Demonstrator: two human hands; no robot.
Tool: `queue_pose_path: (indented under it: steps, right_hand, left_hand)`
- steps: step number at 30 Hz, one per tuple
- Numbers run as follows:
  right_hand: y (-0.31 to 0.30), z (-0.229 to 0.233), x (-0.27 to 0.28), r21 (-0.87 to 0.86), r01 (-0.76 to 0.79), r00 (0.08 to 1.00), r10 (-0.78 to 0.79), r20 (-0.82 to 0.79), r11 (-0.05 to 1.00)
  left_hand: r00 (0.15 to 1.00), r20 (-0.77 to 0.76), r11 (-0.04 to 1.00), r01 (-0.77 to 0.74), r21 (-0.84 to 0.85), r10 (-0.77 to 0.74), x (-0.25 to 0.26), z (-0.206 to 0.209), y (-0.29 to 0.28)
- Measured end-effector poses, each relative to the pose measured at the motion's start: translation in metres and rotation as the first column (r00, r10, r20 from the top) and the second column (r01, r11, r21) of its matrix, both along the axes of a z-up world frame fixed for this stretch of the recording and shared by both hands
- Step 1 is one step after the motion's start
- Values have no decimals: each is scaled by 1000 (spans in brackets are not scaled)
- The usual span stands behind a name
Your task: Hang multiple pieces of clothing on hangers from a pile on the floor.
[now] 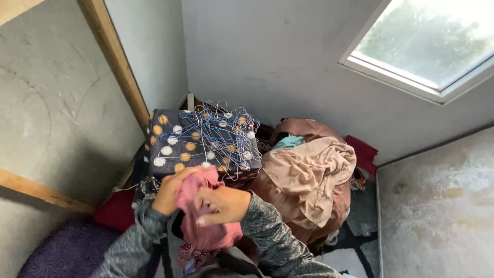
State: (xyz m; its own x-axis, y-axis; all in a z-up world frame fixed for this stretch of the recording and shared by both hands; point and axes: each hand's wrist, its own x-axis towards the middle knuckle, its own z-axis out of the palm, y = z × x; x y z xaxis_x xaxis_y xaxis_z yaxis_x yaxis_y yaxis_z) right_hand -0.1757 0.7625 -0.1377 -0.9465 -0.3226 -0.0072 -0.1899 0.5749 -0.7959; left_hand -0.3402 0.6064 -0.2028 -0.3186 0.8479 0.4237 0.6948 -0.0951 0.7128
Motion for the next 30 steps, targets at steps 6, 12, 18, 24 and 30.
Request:
queue_pose_path:
  steps: [6, 12, 18, 24, 30]
  right_hand:
    - [81, -93, -41, -255, -54, 998, 41, -58, 965]
    - [209, -240, -125, -447, 741, 658, -672, 339, 501]
    - [257, -295, -206, -102, 852, 523, -830, 194, 514]
    - [257, -323, -276, -9, 792, 609, -791, -60, 610]
    - [221, -283, -305, 600, 637, 607, -795, -3, 485]
  left_hand:
    - [843, 531, 950, -92, 300, -86, -18, -32, -18]
    - [807, 590, 961, -185, 204, 30, -31, -42, -15]
    - [753, 639, 960, -268, 84, 155, -58, -52, 9]
    - [699, 667, 939, -344, -3, 258, -108, -71, 44]
    - [727, 686, 915, -292, 279, 23, -187, -113, 79]
